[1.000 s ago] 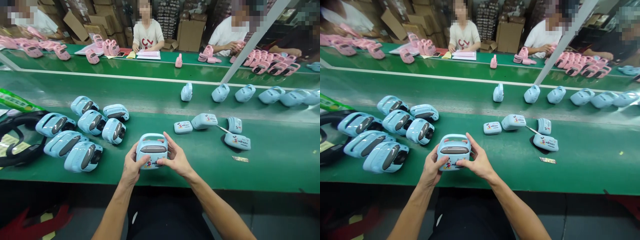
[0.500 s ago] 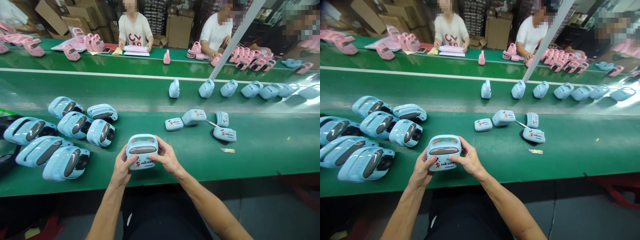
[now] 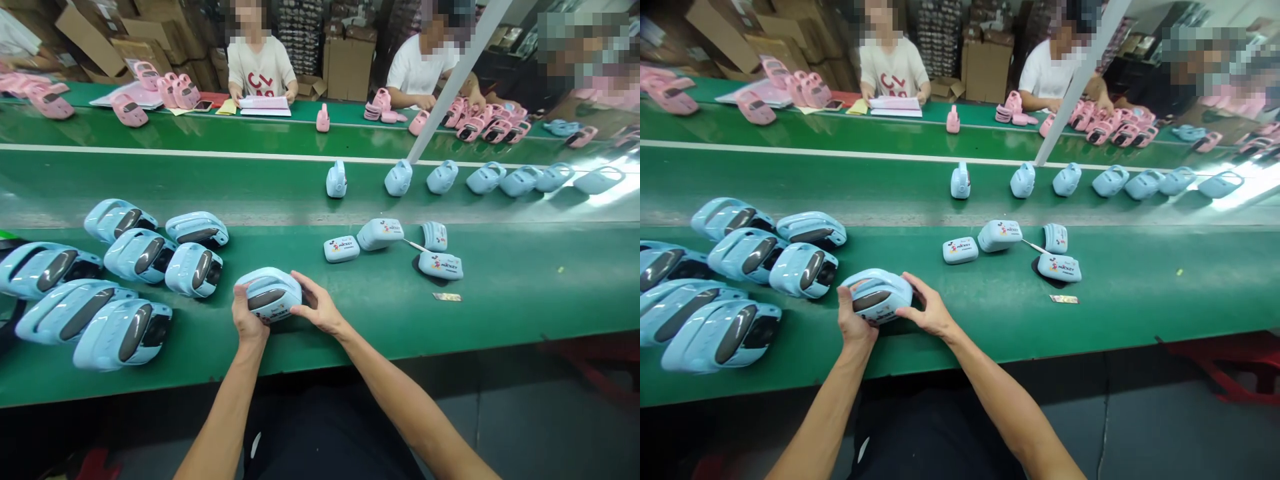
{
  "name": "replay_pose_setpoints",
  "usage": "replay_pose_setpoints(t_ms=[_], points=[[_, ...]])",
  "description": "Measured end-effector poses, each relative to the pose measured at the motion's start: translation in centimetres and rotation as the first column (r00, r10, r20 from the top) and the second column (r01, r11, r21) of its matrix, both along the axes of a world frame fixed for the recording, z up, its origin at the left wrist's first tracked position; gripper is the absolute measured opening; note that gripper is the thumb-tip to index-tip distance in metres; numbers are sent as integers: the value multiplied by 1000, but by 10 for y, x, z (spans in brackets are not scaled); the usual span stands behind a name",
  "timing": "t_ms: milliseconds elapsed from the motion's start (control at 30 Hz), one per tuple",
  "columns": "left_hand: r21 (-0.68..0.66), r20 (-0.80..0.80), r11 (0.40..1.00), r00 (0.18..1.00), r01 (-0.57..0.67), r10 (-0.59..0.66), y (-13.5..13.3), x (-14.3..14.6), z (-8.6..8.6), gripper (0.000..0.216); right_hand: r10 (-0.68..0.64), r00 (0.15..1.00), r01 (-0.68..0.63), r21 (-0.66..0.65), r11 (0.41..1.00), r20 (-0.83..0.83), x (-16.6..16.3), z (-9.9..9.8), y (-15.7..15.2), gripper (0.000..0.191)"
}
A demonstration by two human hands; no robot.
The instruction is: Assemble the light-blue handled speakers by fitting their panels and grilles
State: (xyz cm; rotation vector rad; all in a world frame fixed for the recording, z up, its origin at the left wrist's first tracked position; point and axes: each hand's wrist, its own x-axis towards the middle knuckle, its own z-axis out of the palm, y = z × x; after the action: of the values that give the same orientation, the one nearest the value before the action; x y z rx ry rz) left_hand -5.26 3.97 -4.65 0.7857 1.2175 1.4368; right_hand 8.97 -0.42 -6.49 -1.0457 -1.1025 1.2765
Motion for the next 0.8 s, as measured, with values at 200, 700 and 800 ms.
replay_pose_setpoints(t_ms=[200,700,800], points=[[-114,245,991,964,-75,101,-9,6,25,56,-149,966,126,119,985,211,-9,40,-15,81],[144,-5,965,975,220,-221,-5,-18,30,83,-140,875,-17,318,948,463,33,59,-6,71],[188,-386,830,817,525,-429,-2,-26,44,93,-44,794,-220,353,909,607,57,63,3,69]])
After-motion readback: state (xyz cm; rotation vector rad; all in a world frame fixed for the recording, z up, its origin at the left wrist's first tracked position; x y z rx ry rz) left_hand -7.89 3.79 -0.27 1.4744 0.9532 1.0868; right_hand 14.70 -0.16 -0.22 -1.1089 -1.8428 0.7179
